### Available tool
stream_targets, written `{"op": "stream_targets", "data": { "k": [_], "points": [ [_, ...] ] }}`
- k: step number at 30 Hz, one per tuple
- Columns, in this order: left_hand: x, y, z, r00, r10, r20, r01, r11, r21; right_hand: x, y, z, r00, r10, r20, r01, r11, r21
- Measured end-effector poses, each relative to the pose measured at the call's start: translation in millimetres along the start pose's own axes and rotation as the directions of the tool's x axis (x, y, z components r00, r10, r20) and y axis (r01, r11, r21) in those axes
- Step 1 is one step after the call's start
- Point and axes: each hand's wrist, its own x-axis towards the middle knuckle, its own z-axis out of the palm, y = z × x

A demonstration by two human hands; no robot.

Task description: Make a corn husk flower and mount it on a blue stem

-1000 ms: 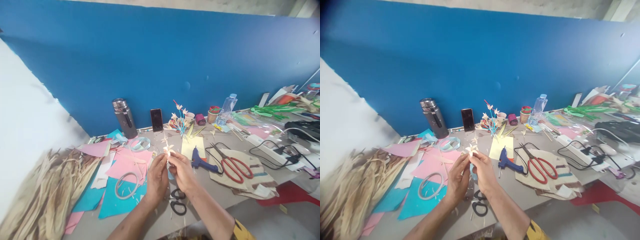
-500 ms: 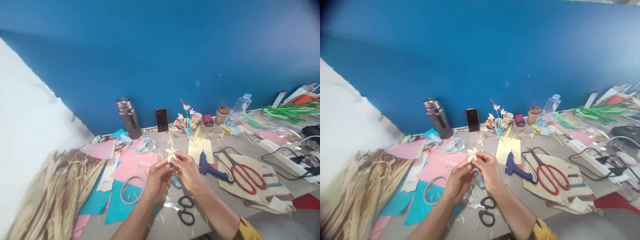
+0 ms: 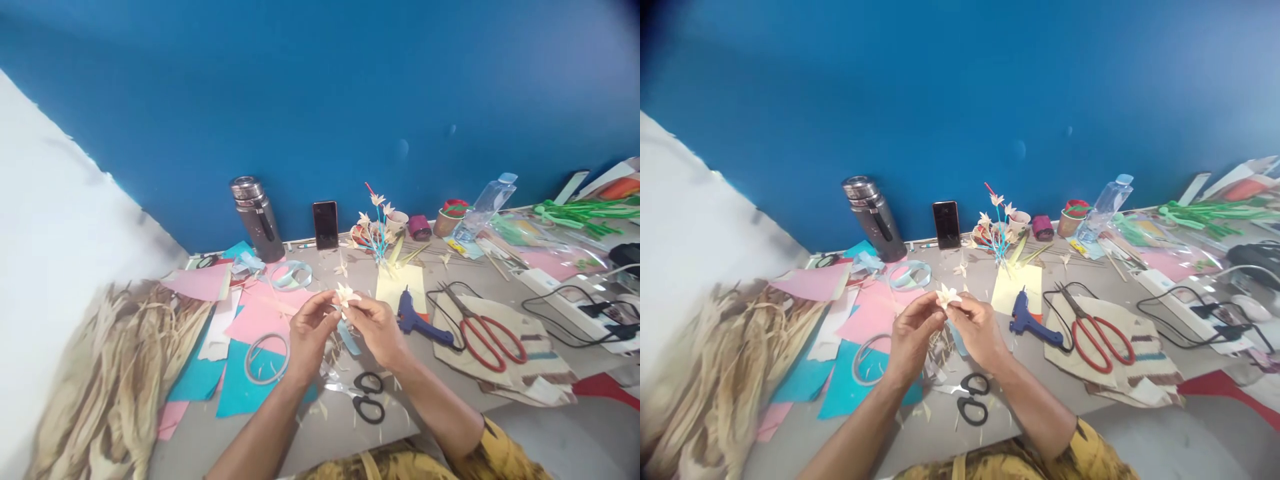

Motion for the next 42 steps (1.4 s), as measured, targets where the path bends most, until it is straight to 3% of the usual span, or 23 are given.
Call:
{"op": "stream_targets", "data": {
  "k": [5,10,17,22,25,32,42],
  "points": [
    [2,2,-4.9,0.996,0.047,0.077,-0.053,0.995,0.079,-3,-6,1,1.000,0.007,0.023,-0.006,1.000,-0.030],
    [3,3,-7.2,0.990,0.036,0.133,-0.041,0.998,0.039,-5,-9,-6,0.982,0.186,0.043,-0.189,0.979,0.076],
    [-1,0,-3.4,0.958,-0.125,0.259,0.189,0.953,-0.238,-7,-5,-22,0.929,0.279,0.243,-0.331,0.921,0.207],
    [-5,1,2.1,0.907,-0.203,0.369,0.318,0.904,-0.285,-12,-4,-29,0.925,0.283,0.254,-0.328,0.931,0.158],
    [-7,1,3.9,0.909,-0.158,0.385,0.264,0.934,-0.241,-16,-4,-34,0.926,0.281,0.253,-0.320,0.939,0.127],
    [-8,4,5.2,0.934,0.025,0.357,-0.014,0.999,-0.034,-20,-2,-38,0.957,0.212,0.198,-0.217,0.976,0.001],
    [-4,-3,3.5,0.932,0.029,0.361,-0.056,0.996,0.064,-12,2,-45,0.952,0.214,0.218,-0.181,0.970,-0.164]
  ]
}}
